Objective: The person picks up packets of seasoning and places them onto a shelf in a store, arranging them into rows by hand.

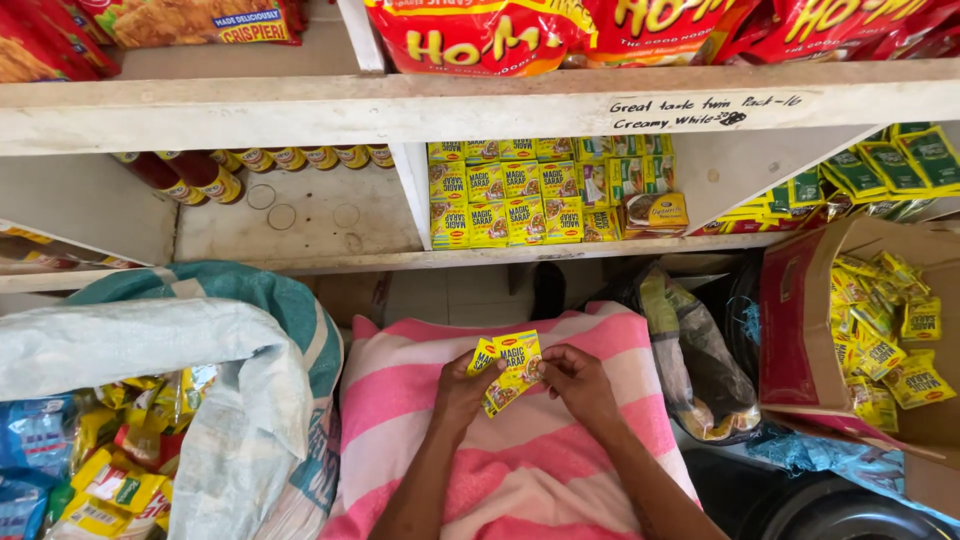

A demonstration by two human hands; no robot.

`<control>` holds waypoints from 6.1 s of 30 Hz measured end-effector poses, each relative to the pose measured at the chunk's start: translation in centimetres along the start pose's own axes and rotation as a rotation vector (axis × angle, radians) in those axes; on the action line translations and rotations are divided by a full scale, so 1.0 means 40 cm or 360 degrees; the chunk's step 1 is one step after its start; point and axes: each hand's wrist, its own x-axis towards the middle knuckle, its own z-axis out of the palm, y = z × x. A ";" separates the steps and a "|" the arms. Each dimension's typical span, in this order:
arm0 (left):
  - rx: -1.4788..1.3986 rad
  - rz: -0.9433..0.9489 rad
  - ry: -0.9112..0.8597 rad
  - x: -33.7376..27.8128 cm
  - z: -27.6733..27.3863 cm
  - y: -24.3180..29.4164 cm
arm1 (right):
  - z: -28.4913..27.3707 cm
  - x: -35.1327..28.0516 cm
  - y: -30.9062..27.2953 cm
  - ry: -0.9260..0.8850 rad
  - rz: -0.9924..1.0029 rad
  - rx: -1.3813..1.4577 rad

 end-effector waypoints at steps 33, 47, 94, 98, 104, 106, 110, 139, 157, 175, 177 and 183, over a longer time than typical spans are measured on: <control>-0.0133 -0.0092 0.0065 0.046 -0.026 -0.066 | -0.163 0.431 -0.311 0.0482 -0.0128 -0.0031; -0.0306 -0.0138 0.0150 0.069 -0.043 -0.099 | -0.220 0.757 -0.287 0.0514 -0.0030 -0.0821; -0.0108 0.0091 0.0157 0.014 -0.008 -0.015 | 0.013 0.012 -0.008 -0.0477 0.0555 -0.0303; -0.0102 0.0088 0.0141 0.010 -0.008 -0.016 | -0.005 0.053 0.016 -0.0205 0.0203 -0.0461; -0.0003 0.0205 -0.0032 0.031 -0.014 -0.047 | -0.008 0.060 -0.012 -0.0279 -0.0017 -0.0673; 0.0022 0.0219 -0.0021 0.026 -0.015 -0.039 | -0.017 0.070 0.015 -0.0402 0.0027 -0.0528; -0.0002 0.0189 -0.0010 0.019 -0.006 -0.025 | -0.017 0.072 0.042 -0.0445 0.0108 -0.0452; -0.0150 -0.0017 0.0160 0.020 -0.006 0.015 | -0.143 0.544 -0.358 0.0237 -0.0101 -0.0482; -0.0312 -0.0060 0.0170 0.054 -0.021 -0.044 | -0.040 0.764 -0.377 0.0687 -0.0736 -0.1857; -0.0478 -0.0048 0.0123 0.070 -0.025 -0.077 | -0.221 0.806 -0.305 0.0735 -0.1128 -0.2512; -0.0469 -0.0025 0.0107 0.071 -0.025 -0.080 | -0.207 0.749 -0.320 0.0740 -0.0971 -0.2221; -0.0390 0.0009 0.0119 0.071 -0.026 -0.087 | -0.162 0.670 -0.324 0.0443 -0.1084 -0.1640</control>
